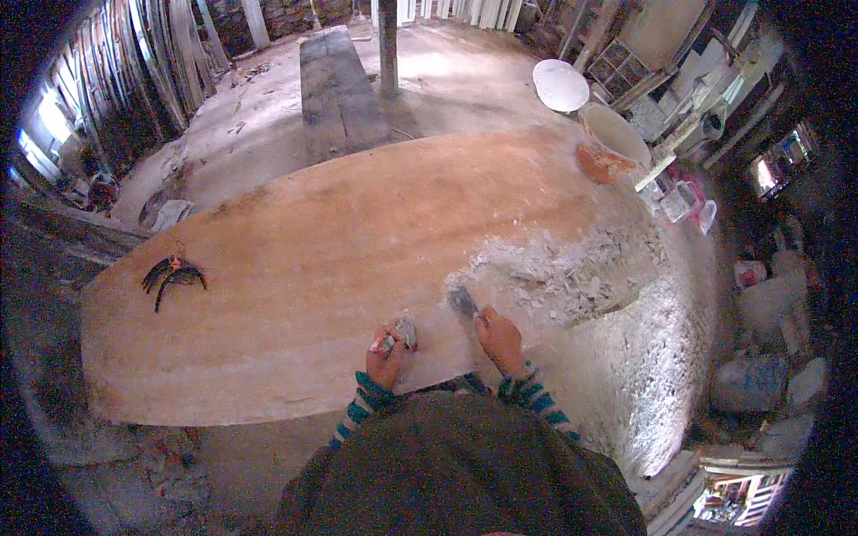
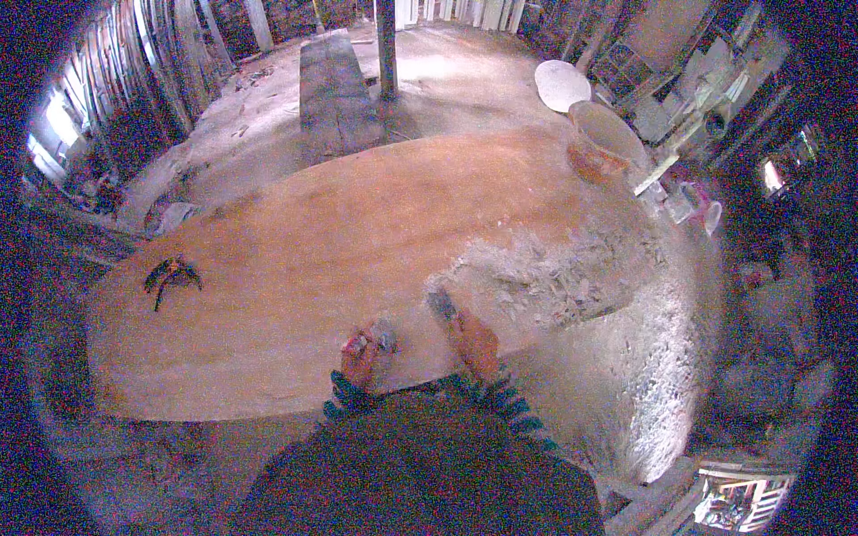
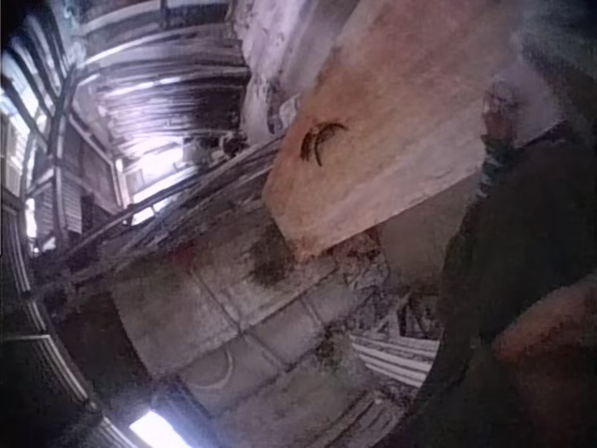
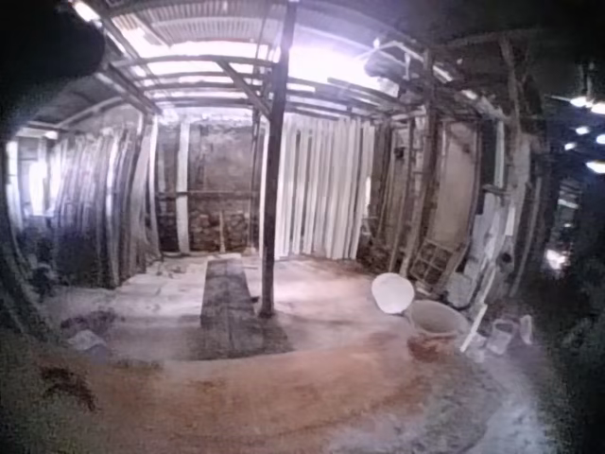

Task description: The person scrapes a white powdery residue from a large flat wooden board using a small metal scraper. They repeatedly scrape the surface and wipe the residue with a cloth, moving across the board to clear the material.

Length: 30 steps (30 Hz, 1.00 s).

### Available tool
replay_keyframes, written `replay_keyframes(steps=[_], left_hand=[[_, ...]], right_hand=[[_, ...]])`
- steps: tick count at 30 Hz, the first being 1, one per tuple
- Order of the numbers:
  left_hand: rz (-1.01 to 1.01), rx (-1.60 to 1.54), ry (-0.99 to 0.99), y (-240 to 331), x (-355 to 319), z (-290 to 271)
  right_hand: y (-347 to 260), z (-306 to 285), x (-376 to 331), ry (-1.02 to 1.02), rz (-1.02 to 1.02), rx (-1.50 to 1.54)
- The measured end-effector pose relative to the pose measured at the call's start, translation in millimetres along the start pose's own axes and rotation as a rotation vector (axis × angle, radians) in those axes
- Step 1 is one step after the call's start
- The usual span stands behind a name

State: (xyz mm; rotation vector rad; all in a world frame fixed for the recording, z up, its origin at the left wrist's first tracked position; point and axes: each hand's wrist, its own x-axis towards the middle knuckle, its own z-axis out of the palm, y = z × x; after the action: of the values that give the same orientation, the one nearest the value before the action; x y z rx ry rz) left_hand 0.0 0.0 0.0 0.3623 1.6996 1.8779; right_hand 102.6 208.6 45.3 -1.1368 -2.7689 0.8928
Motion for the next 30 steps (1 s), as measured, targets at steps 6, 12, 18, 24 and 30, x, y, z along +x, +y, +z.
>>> replay_keyframes(steps=[6, 12, 18, 24, 30], left_hand=[[0.113, 0.012, -0.023, 0.8, 13.9, -14.0], [0.207, 0.402, -0.103, -5.7, 19.0, -33.5], [0.062, 0.017, 0.016, 8.2, 10.5, -31.4], [-0.062, -0.085, 0.142, 5.6, 2.3, -41.7], [0.022, 0.127, 0.328, 70.2, 2.2, -48.8]], right_hand=[[-15.1, -28.6, -3.2, 0.038, -0.091, 0.014], [-2.1, 6.7, -5.3, 0.063, 0.003, 0.002], [-12.9, -28.6, -29.6, -0.075, 0.011, 0.005], [-10.7, 3.8, -31.0, -0.024, -0.033, -0.013], [-25.3, -24.4, -25.6, -0.111, -0.046, -0.062]])
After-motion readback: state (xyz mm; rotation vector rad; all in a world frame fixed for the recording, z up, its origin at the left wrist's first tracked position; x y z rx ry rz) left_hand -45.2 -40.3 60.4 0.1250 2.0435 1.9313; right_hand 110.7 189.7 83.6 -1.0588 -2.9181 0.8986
